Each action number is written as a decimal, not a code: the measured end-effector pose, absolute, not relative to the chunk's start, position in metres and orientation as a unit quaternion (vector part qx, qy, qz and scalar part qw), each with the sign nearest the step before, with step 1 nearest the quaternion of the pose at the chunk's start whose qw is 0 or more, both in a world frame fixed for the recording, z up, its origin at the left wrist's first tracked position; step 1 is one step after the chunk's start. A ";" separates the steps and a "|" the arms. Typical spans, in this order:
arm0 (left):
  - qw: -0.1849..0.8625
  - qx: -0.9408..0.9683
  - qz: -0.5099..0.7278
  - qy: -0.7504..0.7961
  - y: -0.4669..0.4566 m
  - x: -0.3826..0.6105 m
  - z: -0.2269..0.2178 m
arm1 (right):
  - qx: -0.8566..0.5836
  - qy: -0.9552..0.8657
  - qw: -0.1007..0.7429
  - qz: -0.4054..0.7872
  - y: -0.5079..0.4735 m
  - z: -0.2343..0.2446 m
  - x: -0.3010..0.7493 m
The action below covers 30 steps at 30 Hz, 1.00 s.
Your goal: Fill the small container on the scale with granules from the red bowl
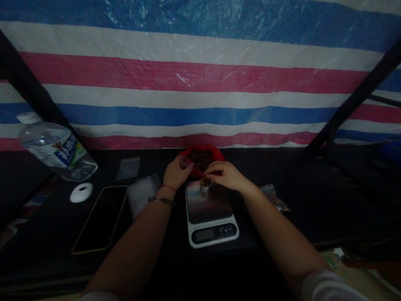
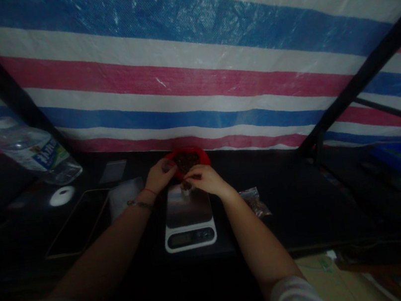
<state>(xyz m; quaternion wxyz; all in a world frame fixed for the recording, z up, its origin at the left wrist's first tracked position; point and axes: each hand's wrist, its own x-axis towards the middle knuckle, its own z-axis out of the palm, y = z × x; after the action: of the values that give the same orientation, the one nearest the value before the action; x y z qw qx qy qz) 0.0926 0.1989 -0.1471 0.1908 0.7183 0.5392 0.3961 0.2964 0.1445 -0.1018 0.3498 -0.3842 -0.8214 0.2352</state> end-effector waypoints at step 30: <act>0.190 0.719 0.396 0.538 0.198 0.092 -0.148 | -0.501 -0.681 0.490 0.212 0.169 -0.111 0.309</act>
<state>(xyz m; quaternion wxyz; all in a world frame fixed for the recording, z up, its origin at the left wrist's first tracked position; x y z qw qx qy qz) 0.0919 0.1983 -0.1476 0.1895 0.7194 0.5380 0.3964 0.3090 0.1692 -0.1105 0.4899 -0.5014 -0.6808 0.2124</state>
